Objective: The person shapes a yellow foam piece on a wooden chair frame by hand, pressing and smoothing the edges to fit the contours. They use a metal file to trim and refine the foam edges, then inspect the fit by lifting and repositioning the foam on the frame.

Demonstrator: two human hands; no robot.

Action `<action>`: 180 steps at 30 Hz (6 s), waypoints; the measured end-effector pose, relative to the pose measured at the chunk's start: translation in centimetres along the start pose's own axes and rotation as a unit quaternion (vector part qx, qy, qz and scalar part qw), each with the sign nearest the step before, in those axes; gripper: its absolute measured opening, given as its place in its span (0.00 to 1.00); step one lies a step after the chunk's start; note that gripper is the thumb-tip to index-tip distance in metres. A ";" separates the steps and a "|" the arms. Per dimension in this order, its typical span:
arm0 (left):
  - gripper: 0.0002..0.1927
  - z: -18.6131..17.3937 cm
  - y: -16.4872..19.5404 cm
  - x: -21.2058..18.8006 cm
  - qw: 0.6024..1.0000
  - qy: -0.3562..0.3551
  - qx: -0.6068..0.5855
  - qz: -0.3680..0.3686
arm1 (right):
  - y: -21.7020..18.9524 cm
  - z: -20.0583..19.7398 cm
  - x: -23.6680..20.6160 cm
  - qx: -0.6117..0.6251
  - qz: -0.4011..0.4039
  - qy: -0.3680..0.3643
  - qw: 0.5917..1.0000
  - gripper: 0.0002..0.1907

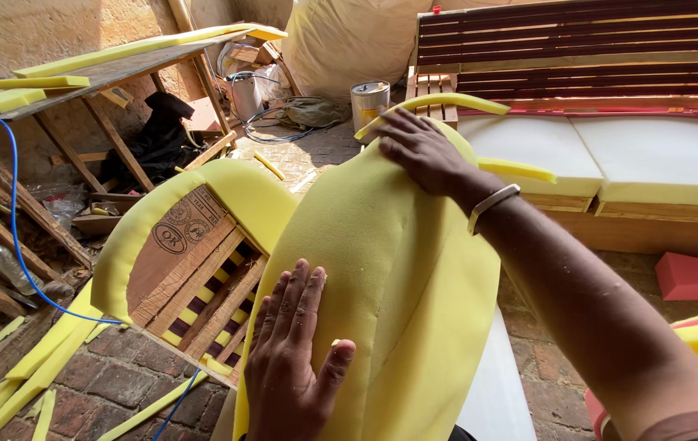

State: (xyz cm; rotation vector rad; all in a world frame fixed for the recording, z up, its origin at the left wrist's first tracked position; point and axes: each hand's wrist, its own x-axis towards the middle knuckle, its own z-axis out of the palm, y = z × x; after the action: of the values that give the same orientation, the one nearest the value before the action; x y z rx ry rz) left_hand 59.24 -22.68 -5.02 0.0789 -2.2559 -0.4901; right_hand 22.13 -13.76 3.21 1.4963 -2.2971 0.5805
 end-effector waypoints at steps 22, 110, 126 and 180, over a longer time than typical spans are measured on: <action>0.43 1.8 -0.9 -0.8 0.999 0.012 0.030 0.003 | 3.2 0.9 -1.3 0.360 0.078 0.095 0.925 0.43; 0.51 10.0 4.6 -1.9 0.999 -0.032 -0.008 0.011 | 7.6 1.5 -7.1 0.430 0.219 0.145 0.864 0.33; 0.46 14.1 10.5 -12.3 0.988 -0.089 -0.118 0.050 | -11.7 -2.5 -24.9 0.060 -0.148 -0.009 0.987 0.20; 0.57 13.3 14.7 -0.5 0.926 -0.214 -0.104 -0.294 | -2.8 -3.1 -18.3 0.077 -0.264 -0.235 0.932 0.26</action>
State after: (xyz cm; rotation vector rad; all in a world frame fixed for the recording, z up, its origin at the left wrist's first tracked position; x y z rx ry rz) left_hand 51.29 -4.70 -7.88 0.6042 -2.5712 -1.1564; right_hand 32.05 1.09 -2.65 2.4325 -2.0306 0.2697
